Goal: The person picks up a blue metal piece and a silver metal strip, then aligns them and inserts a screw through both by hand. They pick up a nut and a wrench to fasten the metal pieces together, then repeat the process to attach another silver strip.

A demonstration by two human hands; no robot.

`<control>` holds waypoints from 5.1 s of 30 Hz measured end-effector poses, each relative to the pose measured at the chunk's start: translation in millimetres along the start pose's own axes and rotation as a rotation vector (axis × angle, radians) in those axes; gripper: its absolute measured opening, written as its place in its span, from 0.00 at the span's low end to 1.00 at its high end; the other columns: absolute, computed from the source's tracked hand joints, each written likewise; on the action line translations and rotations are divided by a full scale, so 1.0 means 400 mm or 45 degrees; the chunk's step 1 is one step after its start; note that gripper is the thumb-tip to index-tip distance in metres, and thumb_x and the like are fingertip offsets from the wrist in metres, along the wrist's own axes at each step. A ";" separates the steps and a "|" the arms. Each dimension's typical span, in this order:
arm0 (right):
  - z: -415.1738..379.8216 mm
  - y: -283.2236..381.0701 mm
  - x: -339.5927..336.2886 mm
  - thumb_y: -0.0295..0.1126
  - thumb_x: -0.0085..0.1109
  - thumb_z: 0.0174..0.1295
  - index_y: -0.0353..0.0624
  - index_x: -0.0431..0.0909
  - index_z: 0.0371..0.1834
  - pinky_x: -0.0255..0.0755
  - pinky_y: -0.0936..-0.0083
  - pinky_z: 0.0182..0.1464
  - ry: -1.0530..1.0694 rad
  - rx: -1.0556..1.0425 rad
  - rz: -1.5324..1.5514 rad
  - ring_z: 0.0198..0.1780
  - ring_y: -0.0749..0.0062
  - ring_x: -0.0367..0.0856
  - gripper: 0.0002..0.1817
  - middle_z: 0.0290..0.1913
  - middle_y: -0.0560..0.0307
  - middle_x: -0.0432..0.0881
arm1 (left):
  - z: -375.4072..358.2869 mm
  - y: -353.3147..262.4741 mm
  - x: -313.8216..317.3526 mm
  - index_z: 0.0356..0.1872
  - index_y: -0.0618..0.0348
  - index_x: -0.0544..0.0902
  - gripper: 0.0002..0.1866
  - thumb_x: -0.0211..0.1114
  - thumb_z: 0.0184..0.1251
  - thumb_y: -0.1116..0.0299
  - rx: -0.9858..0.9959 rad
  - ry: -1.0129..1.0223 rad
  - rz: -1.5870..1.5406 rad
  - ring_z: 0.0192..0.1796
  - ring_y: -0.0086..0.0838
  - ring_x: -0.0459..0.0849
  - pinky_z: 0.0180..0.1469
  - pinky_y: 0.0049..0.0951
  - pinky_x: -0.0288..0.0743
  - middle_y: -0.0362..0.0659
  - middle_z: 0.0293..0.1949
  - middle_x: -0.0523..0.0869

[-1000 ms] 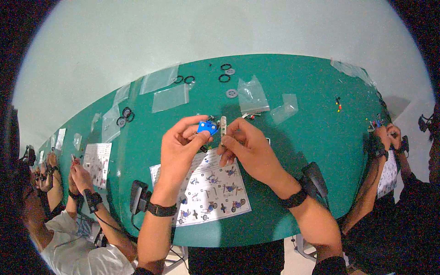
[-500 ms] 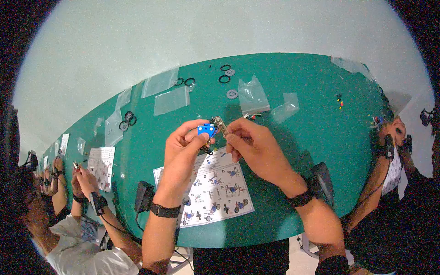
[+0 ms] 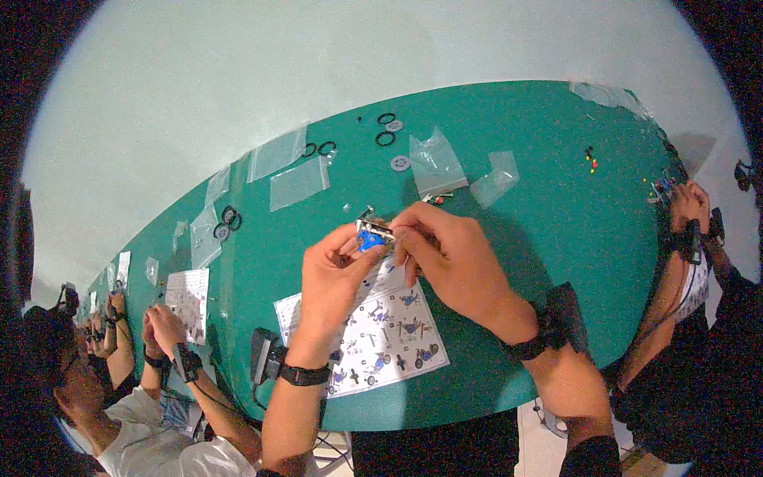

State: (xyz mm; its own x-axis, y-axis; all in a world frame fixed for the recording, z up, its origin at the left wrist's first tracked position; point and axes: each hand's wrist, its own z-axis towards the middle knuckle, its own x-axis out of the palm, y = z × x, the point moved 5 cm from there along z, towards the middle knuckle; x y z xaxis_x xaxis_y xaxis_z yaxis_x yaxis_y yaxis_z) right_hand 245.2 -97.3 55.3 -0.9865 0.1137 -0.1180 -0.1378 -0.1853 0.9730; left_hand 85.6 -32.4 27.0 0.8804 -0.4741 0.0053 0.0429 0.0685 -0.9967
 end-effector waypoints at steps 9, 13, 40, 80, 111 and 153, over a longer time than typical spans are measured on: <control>-0.034 -0.006 0.056 0.37 0.47 0.83 0.36 0.76 0.47 0.72 0.82 0.21 0.168 0.304 0.330 0.23 0.72 0.88 0.15 0.32 0.53 0.89 | -0.019 -0.011 0.020 0.59 0.64 0.85 0.17 0.71 0.69 0.78 0.263 -0.184 0.268 0.53 0.27 0.89 0.54 0.26 0.82 0.44 0.50 0.92; -0.044 0.010 0.073 0.34 0.47 0.82 0.37 0.76 0.44 0.74 0.81 0.21 0.146 0.320 0.390 0.21 0.69 0.87 0.12 0.26 0.50 0.87 | -0.035 -0.023 0.043 0.59 0.68 0.83 0.17 0.67 0.71 0.81 0.219 -0.121 0.052 0.59 0.31 0.87 0.63 0.31 0.80 0.49 0.57 0.89; -0.010 0.055 -0.005 0.25 0.70 0.58 0.39 0.81 0.48 0.80 0.63 0.51 -0.117 -0.428 -0.514 0.47 0.51 0.85 0.15 0.44 0.49 0.83 | -0.015 -0.021 0.024 0.65 0.67 0.80 0.24 0.64 0.68 0.88 0.045 0.265 -0.533 0.70 0.35 0.79 0.69 0.30 0.76 0.45 0.69 0.72; -0.012 0.061 -0.018 0.30 0.72 0.62 0.36 0.82 0.43 0.75 0.71 0.38 0.097 -0.284 -0.439 0.34 0.65 0.82 0.12 0.34 0.51 0.83 | -0.011 -0.035 -0.025 0.44 0.62 0.84 0.11 0.74 0.63 0.83 0.070 0.130 -0.263 0.43 0.18 0.86 0.48 0.20 0.79 0.38 0.39 0.89; 0.006 0.065 -0.038 0.30 0.74 0.59 0.40 0.85 0.49 0.80 0.71 0.48 0.027 -0.424 -0.452 0.44 0.62 0.88 0.15 0.43 0.51 0.88 | -0.020 -0.063 0.012 0.51 0.66 0.84 0.13 0.70 0.68 0.84 0.054 0.046 -0.230 0.45 0.25 0.89 0.50 0.26 0.84 0.44 0.43 0.90; -0.025 0.100 -0.033 0.21 0.77 0.55 0.40 0.78 0.45 0.78 0.71 0.54 -0.045 -0.487 -0.282 0.48 0.68 0.87 0.18 0.45 0.50 0.88 | -0.058 -0.150 0.005 0.47 0.64 0.87 0.14 0.72 0.59 0.85 0.525 0.040 0.126 0.44 0.24 0.80 0.46 0.24 0.74 0.43 0.43 0.85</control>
State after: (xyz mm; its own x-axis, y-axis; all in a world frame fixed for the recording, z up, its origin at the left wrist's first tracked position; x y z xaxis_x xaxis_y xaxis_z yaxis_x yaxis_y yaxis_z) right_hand 251.8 -116.0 93.8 -0.9268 0.2232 -0.3020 -0.3748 -0.5001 0.7806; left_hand 73.9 -57.7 84.8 0.8751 -0.4739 -0.0979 0.1498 0.4577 -0.8764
